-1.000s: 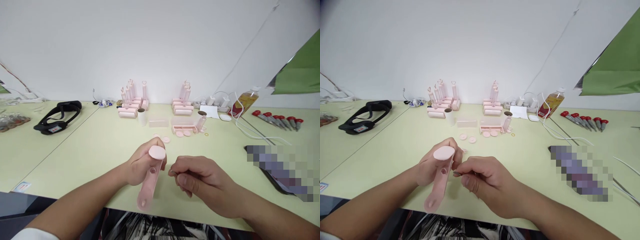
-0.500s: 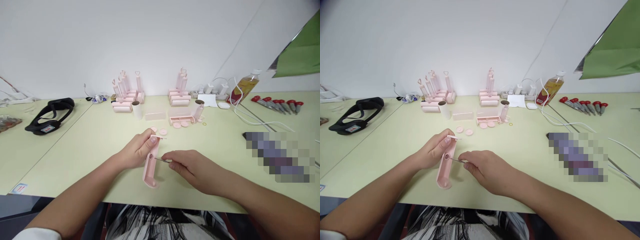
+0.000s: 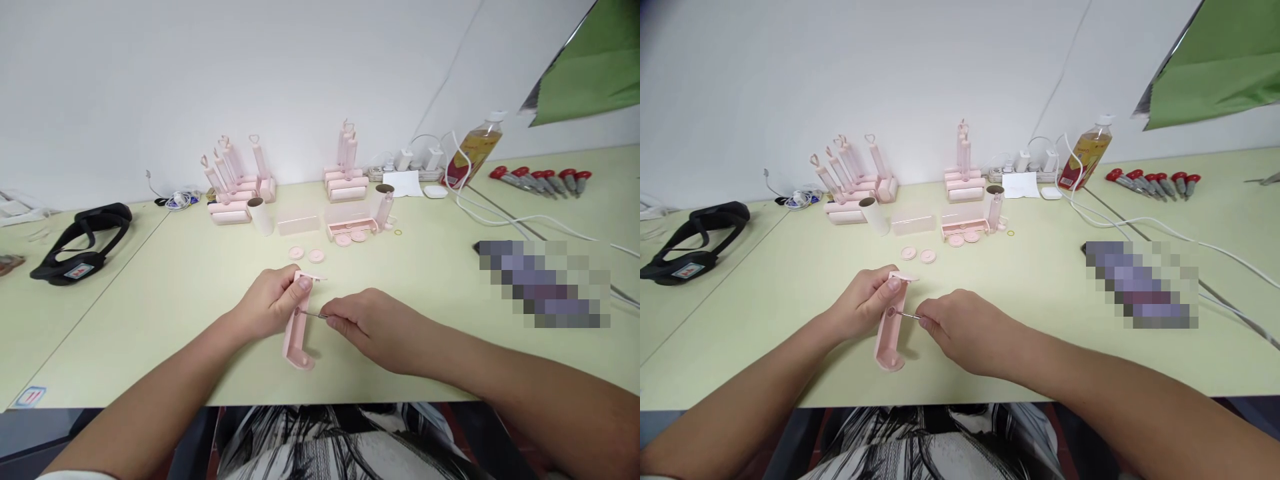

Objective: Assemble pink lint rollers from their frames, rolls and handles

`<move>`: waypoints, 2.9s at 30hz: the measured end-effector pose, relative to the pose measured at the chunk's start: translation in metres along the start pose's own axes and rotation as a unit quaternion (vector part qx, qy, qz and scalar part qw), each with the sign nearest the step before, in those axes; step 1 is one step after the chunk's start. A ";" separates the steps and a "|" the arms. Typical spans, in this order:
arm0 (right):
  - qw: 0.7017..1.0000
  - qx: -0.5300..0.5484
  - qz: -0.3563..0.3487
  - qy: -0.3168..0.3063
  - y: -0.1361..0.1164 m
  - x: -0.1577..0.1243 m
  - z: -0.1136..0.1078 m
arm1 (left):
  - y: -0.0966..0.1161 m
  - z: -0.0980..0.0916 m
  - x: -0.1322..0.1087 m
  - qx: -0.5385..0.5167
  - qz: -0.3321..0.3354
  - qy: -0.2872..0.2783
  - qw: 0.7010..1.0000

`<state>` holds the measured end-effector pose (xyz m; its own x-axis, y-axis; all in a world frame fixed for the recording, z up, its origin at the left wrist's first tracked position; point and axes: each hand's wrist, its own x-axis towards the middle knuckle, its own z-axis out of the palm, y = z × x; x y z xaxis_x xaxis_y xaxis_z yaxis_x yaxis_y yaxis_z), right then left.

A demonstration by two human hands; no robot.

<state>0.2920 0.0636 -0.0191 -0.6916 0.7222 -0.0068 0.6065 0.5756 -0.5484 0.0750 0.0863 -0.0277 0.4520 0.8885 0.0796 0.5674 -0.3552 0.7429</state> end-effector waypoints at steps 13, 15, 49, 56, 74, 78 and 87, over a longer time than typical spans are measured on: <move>0.997 0.077 -0.022 -0.009 0.005 0.005 0.002 | -0.003 0.000 0.000 -0.036 0.001 -0.002 0.999; 0.995 0.091 -0.037 0.002 0.005 0.006 0.002 | -0.002 0.001 -0.001 -0.051 0.009 0.006 0.999; 1.000 0.015 0.004 0.018 0.004 0.002 0.002 | -0.002 0.002 0.002 0.009 0.016 0.027 0.999; 1.000 0.004 0.015 0.014 0.005 0.002 0.000 | -0.002 0.003 0.001 0.027 0.018 0.021 0.999; 0.988 0.072 -0.129 0.033 0.012 0.009 0.003 | 0.002 0.009 -0.004 -0.046 0.043 0.056 0.996; 0.988 0.064 -0.122 0.071 0.008 0.006 0.001 | 0.003 0.009 -0.003 -0.060 0.052 0.039 0.996; 0.999 0.000 -0.037 0.032 0.006 0.005 -0.001 | -0.001 0.002 -0.001 -0.013 0.028 0.056 0.998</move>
<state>0.2921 0.0712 -0.0218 -0.7076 0.7013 0.0865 0.5557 0.6279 -0.5450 0.0756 0.0856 -0.0300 0.4024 0.8946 0.1943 0.5245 -0.3992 0.7520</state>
